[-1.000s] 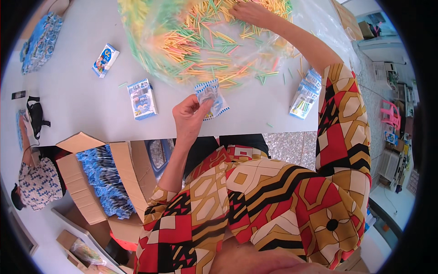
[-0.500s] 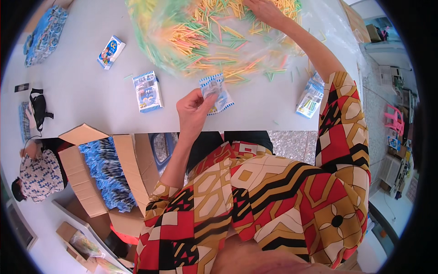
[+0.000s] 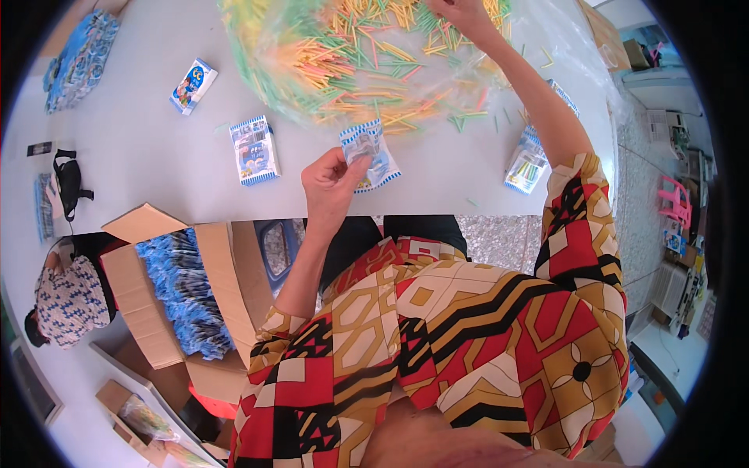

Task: The person packages plastic sticks by taking them from plastic bags and placing them into cardboard boxes by hand.

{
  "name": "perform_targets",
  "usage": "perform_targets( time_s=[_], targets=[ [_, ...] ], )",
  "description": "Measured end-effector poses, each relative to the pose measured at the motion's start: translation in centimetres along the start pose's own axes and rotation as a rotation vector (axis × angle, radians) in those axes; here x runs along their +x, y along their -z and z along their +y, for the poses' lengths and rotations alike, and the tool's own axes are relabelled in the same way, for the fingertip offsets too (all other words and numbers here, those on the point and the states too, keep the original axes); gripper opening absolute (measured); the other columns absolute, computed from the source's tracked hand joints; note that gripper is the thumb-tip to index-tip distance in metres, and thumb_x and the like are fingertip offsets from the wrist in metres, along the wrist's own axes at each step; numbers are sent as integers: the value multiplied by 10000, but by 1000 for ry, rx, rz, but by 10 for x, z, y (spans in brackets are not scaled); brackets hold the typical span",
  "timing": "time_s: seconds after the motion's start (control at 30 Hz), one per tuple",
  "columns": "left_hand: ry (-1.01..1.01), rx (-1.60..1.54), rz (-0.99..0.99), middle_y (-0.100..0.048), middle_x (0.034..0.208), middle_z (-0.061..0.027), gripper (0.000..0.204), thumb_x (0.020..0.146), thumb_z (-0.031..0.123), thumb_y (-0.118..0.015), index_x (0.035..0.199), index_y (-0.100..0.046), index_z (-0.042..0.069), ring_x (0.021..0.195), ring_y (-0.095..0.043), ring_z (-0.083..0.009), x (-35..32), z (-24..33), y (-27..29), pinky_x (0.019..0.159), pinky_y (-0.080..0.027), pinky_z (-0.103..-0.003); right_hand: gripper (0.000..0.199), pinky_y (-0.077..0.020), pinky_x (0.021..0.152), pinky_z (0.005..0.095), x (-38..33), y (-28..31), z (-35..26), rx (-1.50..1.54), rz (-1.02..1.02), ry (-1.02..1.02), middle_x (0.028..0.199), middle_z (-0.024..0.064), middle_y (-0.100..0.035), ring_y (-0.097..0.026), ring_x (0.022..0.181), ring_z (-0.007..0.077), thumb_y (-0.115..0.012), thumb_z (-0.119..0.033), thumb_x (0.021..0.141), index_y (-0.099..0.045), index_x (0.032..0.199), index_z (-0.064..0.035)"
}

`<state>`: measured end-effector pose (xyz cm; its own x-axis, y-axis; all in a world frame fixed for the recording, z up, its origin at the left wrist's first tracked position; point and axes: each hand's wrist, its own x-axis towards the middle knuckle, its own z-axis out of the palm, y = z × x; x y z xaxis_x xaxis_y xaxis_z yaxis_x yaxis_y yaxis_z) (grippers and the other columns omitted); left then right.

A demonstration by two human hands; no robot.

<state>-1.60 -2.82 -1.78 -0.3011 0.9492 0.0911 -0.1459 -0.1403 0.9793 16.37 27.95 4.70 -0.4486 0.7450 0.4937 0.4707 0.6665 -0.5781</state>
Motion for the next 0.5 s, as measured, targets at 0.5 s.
perform_targets(
  time_s=[0.5],
  targets=[
    [2, 97, 35, -545, 623, 53, 73, 802, 50, -689, 762, -646, 6, 558, -434, 0, 14, 16, 2, 495, -336, -168, 150, -433, 568, 230, -64, -57, -8, 125, -307, -114, 775, 19, -603, -536, 675, 69, -626, -122, 856, -607, 955, -11]
  ],
)
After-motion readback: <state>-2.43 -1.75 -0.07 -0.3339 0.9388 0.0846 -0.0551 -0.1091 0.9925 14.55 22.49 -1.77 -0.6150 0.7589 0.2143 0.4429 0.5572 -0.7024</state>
